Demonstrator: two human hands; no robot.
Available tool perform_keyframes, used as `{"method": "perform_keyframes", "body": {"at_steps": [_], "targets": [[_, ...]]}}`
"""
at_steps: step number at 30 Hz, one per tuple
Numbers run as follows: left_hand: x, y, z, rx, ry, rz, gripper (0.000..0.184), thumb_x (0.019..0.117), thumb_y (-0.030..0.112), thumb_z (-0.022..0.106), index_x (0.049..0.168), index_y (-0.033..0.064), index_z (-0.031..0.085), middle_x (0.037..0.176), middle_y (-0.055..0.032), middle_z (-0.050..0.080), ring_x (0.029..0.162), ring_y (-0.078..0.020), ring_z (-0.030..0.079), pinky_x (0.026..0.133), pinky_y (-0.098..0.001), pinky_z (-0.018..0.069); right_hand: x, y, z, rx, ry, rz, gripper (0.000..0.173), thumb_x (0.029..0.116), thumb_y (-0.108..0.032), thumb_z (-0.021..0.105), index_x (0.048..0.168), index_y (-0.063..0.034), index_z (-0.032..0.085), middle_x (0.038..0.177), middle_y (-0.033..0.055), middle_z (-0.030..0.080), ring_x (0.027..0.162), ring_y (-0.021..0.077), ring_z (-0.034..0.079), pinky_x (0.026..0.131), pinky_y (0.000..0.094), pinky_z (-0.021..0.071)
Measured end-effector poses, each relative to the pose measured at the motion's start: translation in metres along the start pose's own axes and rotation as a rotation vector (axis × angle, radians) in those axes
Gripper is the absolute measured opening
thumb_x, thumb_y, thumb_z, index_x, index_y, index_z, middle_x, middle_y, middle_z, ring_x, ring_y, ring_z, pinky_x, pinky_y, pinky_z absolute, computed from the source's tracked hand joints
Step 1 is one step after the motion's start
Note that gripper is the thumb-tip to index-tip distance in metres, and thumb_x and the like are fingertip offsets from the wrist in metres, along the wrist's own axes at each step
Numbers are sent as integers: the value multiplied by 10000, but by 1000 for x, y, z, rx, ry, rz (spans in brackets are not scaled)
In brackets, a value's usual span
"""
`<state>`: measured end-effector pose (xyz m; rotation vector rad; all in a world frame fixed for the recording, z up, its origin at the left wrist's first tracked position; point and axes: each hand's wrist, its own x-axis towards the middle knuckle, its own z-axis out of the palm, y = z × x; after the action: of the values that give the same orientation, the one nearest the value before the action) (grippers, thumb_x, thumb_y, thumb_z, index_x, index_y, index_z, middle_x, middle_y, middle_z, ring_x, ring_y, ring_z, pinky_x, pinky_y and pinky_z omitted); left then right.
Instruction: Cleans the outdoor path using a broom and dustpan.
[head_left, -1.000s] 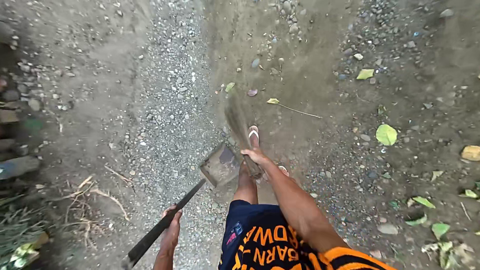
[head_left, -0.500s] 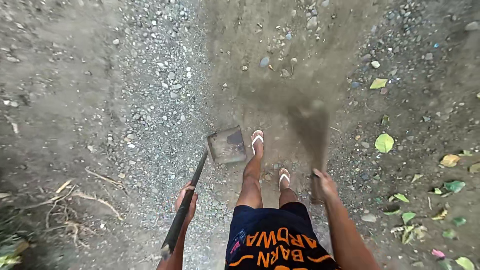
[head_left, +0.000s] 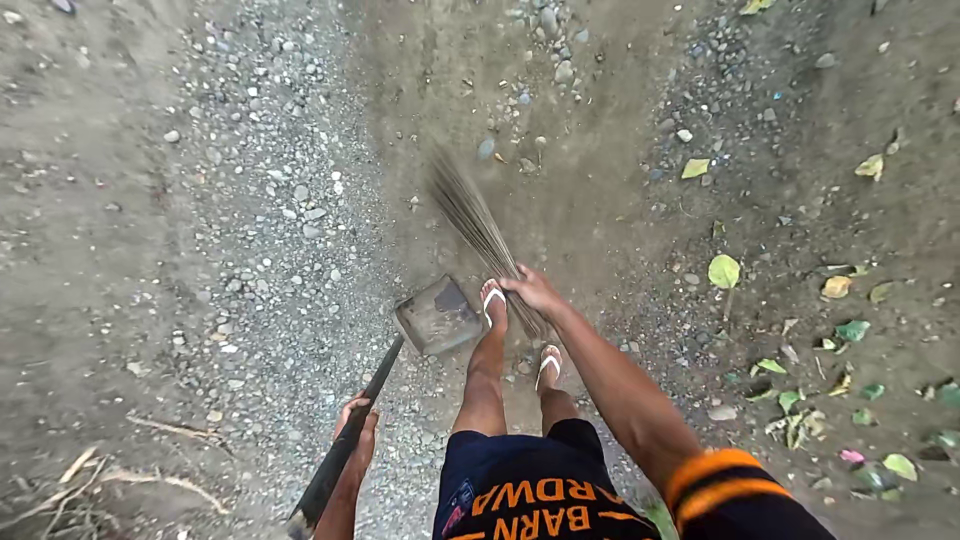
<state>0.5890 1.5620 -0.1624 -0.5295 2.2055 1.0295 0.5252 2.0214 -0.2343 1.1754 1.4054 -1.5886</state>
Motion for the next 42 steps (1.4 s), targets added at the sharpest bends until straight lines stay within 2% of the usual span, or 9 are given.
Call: {"method": "perform_keyframes", "body": {"at_steps": [4, 8, 11, 15, 20, 24, 31, 36, 42], "targets": [[6, 4, -9, -3, -7, 31, 349, 842, 63, 631, 1153, -85, 575, 1431, -251, 534, 1352, -280, 515, 1120, -415, 435, 34, 19, -68, 100, 256, 49, 559, 965, -396, 718, 1413, -89, 586, 1204, 188, 691, 1040, 301, 675, 920, 499, 552], [5, 4, -11, 32, -21, 41, 326, 852, 30, 610, 1153, -90, 579, 1442, -257, 533, 1373, -297, 506, 1130, -427, 426, -54, 94, -155, 153, 785, 244, 455, 981, -340, 704, 1322, -45, 647, 1200, 195, 686, 1079, 292, 662, 947, 501, 524], [9, 8, -4, 21, -2, 65, 297, 851, 24, 588, 1125, -90, 577, 1419, -255, 549, 1360, -289, 519, 1120, -416, 438, -113, 108, -150, 173, 996, 241, 413, 971, -274, 717, 1299, -33, 646, 1143, 203, 691, 1022, 303, 671, 906, 526, 522], [14, 13, 4, 47, -32, 45, 301, 868, 29, 583, 1152, -69, 580, 1445, -222, 540, 1355, -254, 523, 1105, -394, 449, -146, 83, -67, 263, 589, 111, 450, 980, -189, 684, 1378, -13, 573, 1002, 157, 717, 814, 220, 711, 749, 435, 614], [24, 26, 6, 52, -74, 105, 339, 849, 57, 588, 1157, -84, 574, 1378, -237, 572, 1306, -237, 554, 1089, -383, 463, -26, 35, -1, -20, -57, 64, 704, 929, -266, 761, 1539, -71, 467, 1384, 196, 629, 1257, 283, 625, 1084, 475, 494], [31, 34, -15, 32, -74, 38, 356, 851, 52, 615, 1183, -70, 576, 1401, -222, 560, 1309, -230, 547, 1084, -375, 465, -11, 65, -55, 110, 315, 151, 679, 916, -339, 771, 1480, -48, 530, 1327, 232, 644, 1226, 341, 626, 1057, 536, 499], [13, 60, -72, 12, -6, 113, 363, 864, 52, 644, 1188, -101, 590, 1322, -237, 605, 1262, -255, 581, 1087, -407, 474, -153, 66, -177, 238, 1037, 266, 481, 964, -293, 737, 1300, 34, 633, 1226, 281, 651, 1110, 383, 631, 959, 584, 481], [14, 113, -77, 64, 56, 123, 355, 859, 58, 656, 1180, -85, 603, 1303, -226, 617, 1254, -256, 586, 1081, -420, 476, -171, -2, -123, 384, 555, -39, 535, 991, -236, 661, 1439, -13, 474, 1015, 149, 691, 794, 204, 695, 710, 417, 614], [58, 180, -54, 82, 153, 152, 381, 869, 58, 649, 1210, -99, 584, 1334, -241, 601, 1272, -270, 575, 1095, -415, 464, 3, -196, -30, 6, -164, -100, 659, 951, -260, 745, 1503, -20, 474, 1355, 218, 626, 1232, 298, 621, 1069, 474, 497]]}}
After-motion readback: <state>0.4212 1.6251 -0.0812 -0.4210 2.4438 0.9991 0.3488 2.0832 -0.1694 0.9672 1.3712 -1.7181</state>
